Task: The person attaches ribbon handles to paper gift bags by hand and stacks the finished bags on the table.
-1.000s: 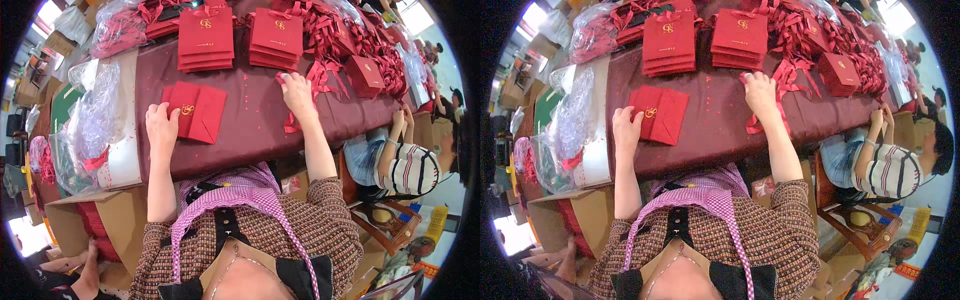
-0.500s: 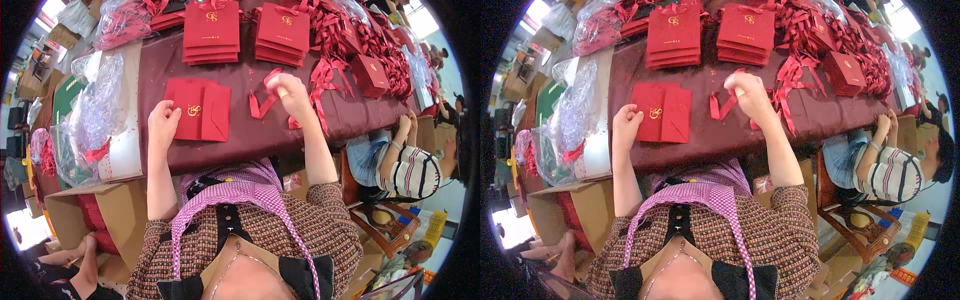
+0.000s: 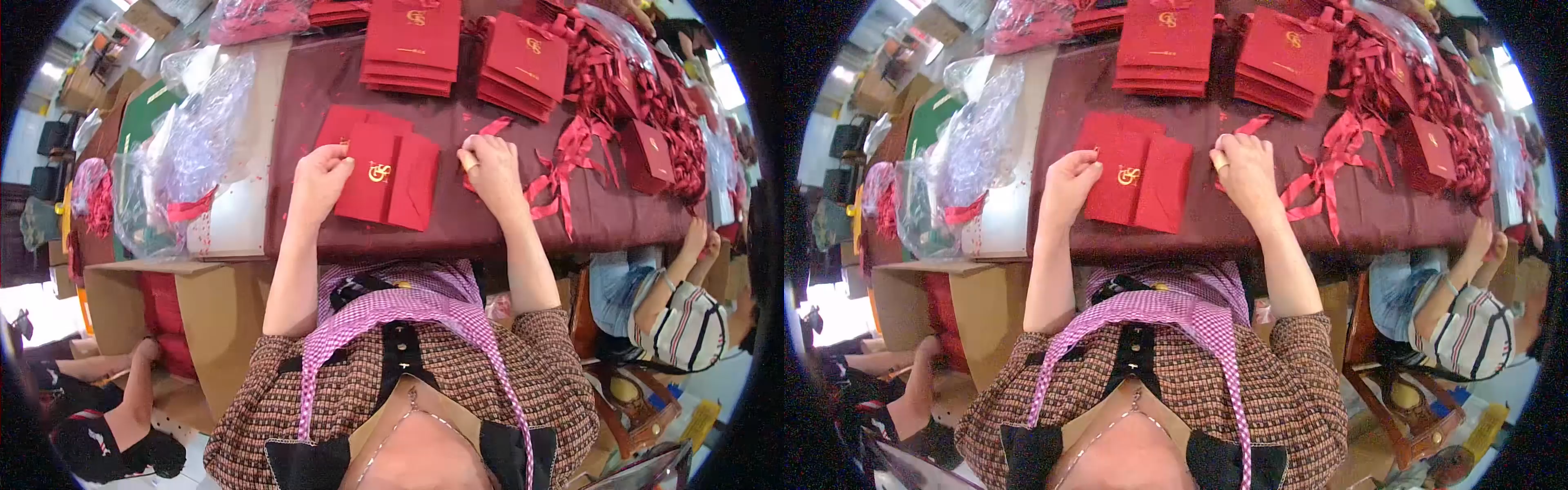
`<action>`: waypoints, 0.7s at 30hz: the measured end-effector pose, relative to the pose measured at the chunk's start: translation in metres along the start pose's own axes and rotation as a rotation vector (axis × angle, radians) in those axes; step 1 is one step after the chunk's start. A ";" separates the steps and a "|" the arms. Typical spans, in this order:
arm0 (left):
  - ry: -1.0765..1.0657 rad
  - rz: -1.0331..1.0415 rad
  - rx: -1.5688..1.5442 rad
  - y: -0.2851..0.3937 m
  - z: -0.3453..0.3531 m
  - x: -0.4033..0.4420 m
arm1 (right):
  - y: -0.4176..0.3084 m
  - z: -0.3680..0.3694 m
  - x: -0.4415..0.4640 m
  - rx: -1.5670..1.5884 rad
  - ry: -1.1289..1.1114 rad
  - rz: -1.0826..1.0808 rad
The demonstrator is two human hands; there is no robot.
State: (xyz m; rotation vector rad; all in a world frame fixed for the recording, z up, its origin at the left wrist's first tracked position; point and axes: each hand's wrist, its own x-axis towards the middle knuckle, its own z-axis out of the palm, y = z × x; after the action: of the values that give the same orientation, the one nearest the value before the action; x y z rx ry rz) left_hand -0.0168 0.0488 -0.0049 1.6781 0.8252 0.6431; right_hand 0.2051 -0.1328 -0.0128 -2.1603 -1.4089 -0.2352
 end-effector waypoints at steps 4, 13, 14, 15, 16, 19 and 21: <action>-0.039 -0.069 -0.101 -0.001 0.001 -0.001 | -0.007 -0.008 0.008 0.259 0.047 -0.005; -0.061 -0.003 -0.094 0.018 0.011 -0.015 | -0.059 -0.009 0.014 0.915 -0.142 0.126; -0.063 -0.004 -0.091 0.020 0.012 -0.017 | -0.063 -0.007 0.015 0.848 -0.109 0.044; -0.061 0.010 -0.099 0.022 0.013 -0.019 | -0.066 -0.005 0.016 0.778 -0.076 -0.037; -0.059 0.024 -0.108 0.024 0.014 -0.021 | -0.069 -0.003 0.016 0.716 -0.051 -0.087; -0.074 0.086 -0.053 0.029 0.015 -0.024 | -0.078 -0.006 0.019 0.507 0.019 -0.181; -0.068 0.116 -0.042 0.033 0.016 -0.026 | -0.084 -0.008 0.020 0.475 0.024 -0.187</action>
State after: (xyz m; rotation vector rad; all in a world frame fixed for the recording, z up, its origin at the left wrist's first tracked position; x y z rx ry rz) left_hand -0.0139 0.0133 0.0225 1.7092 0.6655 0.6751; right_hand 0.1407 -0.0961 0.0317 -1.6395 -1.4781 0.0098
